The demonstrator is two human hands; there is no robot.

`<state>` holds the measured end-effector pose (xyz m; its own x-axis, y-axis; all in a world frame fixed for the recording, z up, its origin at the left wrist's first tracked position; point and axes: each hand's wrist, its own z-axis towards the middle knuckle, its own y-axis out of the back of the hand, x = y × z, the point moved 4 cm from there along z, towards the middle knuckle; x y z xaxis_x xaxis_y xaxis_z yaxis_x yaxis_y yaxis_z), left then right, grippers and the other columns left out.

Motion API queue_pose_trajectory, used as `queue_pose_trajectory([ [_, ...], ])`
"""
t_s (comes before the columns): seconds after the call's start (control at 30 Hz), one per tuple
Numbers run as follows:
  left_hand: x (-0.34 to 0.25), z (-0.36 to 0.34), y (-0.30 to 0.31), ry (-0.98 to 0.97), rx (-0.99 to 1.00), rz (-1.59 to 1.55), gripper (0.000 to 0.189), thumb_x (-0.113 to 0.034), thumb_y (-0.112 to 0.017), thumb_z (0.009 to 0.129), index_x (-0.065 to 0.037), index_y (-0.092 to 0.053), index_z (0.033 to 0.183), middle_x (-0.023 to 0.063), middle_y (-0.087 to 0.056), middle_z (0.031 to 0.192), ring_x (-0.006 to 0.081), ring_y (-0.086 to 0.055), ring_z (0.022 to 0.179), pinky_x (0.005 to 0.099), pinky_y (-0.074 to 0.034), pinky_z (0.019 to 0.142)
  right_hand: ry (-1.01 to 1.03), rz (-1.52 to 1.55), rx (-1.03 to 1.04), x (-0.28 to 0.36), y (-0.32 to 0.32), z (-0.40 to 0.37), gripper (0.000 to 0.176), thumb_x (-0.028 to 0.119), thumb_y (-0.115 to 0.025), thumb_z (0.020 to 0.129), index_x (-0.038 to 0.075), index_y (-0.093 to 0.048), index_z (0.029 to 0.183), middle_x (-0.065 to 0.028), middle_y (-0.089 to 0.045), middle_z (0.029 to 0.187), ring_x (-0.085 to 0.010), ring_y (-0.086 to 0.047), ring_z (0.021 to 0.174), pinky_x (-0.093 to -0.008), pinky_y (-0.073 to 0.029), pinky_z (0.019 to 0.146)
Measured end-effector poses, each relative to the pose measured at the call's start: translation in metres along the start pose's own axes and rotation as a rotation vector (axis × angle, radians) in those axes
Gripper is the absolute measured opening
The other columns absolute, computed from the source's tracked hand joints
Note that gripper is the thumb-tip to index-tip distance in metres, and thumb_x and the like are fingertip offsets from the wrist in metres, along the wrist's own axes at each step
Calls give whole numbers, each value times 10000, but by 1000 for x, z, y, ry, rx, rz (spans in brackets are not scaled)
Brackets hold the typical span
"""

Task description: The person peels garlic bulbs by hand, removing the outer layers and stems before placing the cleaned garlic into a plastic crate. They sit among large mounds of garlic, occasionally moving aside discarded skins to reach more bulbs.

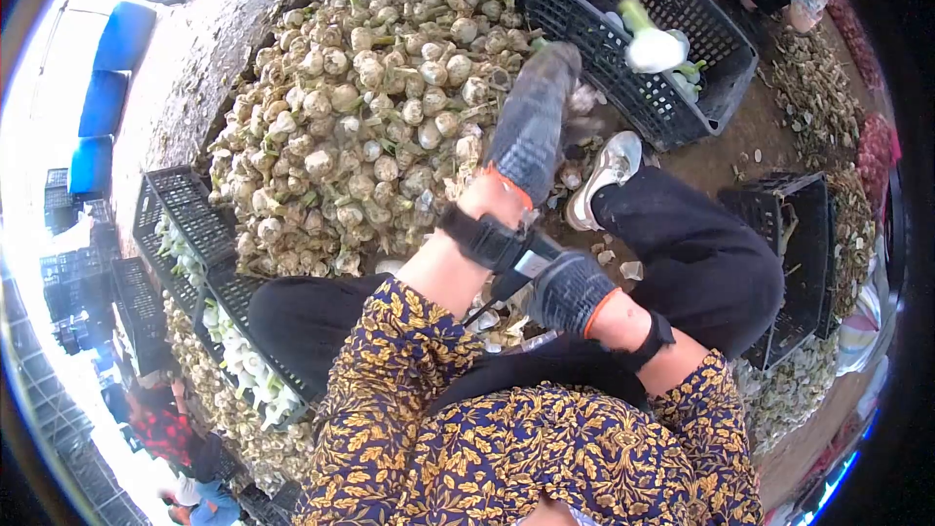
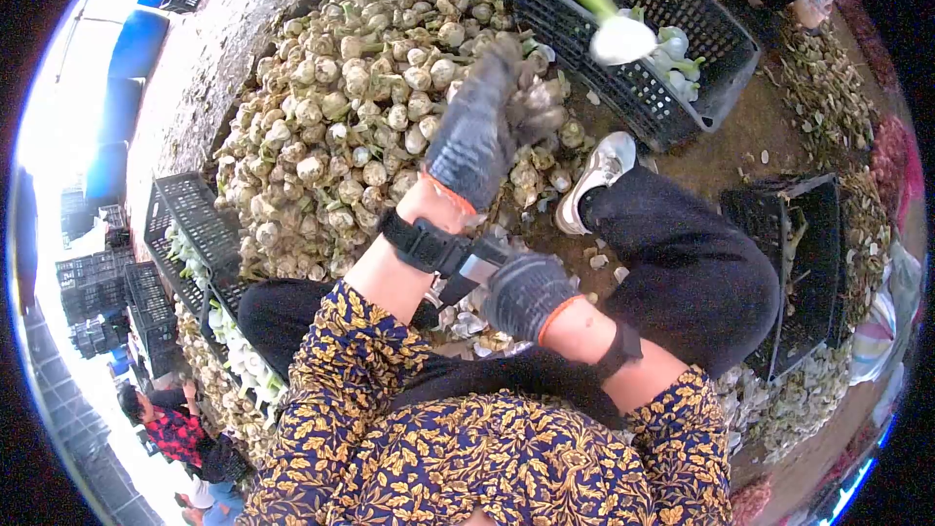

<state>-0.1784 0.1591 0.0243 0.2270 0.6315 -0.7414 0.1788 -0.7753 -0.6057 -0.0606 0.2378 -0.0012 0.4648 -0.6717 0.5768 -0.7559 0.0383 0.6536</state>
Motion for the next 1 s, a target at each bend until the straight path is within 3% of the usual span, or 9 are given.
queue_pose_trajectory([
  [0.07,20,11,38,-110,-42,510,419,-353,-477,852,-48,-462,1138,97,-507,1113,227,-545,933,326,-462,796,175,10,-329,13,13,-7,229,243,-548,725,49,-559,846,-160,-552,659,-308,-560,618,-418,-443,551],
  [0.17,23,0,93,-136,-276,1564,550,-346,-572,768,-53,-426,1211,178,-448,1208,308,-517,1007,356,-415,855,133,-9,-188,20,13,-9,239,256,-526,759,51,-571,872,-158,-561,760,-306,-561,694,-410,-447,597],
  [0.27,44,-2,148,-322,-322,1875,590,-360,-613,713,-89,-444,1209,235,-416,1215,361,-485,1032,400,-396,872,100,10,-172,25,16,-11,249,254,-524,763,53,-581,899,-155,-562,761,-300,-565,695,-404,-449,608],
  [0.3,42,0,150,-318,-313,1873,590,-360,-613,713,-89,-444,1209,235,-416,1215,361,-485,1032,400,-396,872,83,21,-153,24,17,-8,259,261,-519,769,55,-586,911,-158,-564,773,-296,-566,700,-394,-451,613],
  [0.37,53,4,167,270,-233,1881,507,-318,-602,728,-125,-477,1180,216,-442,1196,344,-466,1058,395,-396,866,99,30,-218,24,20,-6,258,270,-517,772,53,-593,890,-156,-565,772,-296,-564,689,-390,-450,610],
  [0.5,55,10,184,-174,-191,1745,348,-226,-583,755,-109,-547,1081,150,-568,1018,299,-526,972,370,-416,823,99,35,-213,23,22,-2,254,280,-519,767,52,-612,829,-150,-570,765,-297,-560,658,-390,-449,618],
  [0.67,30,-4,174,-172,-277,1344,244,-210,-630,730,-70,-623,929,153,-595,883,263,-543,899,337,-411,779,-85,-98,-118,11,28,11,258,267,-552,748,32,-606,840,-150,-565,746,-307,-562,680,-390,-451,641],
  [0.83,0,-43,130,-182,-22,1291,236,-233,-659,716,-42,-641,853,139,-552,991,261,-511,958,327,-408,799,25,75,-843,-3,49,9,424,294,-650,685,21,-532,988,-190,-552,898,-331,-533,812,-385,-443,713],
  [1.0,-8,-72,99,-77,24,1116,348,-291,-663,726,14,-609,883,148,-510,1077,264,-499,989,345,-420,793,-17,107,-664,-6,53,14,402,253,-643,682,24,-545,998,-196,-564,845,-330,-541,823,-397,-439,728],
])
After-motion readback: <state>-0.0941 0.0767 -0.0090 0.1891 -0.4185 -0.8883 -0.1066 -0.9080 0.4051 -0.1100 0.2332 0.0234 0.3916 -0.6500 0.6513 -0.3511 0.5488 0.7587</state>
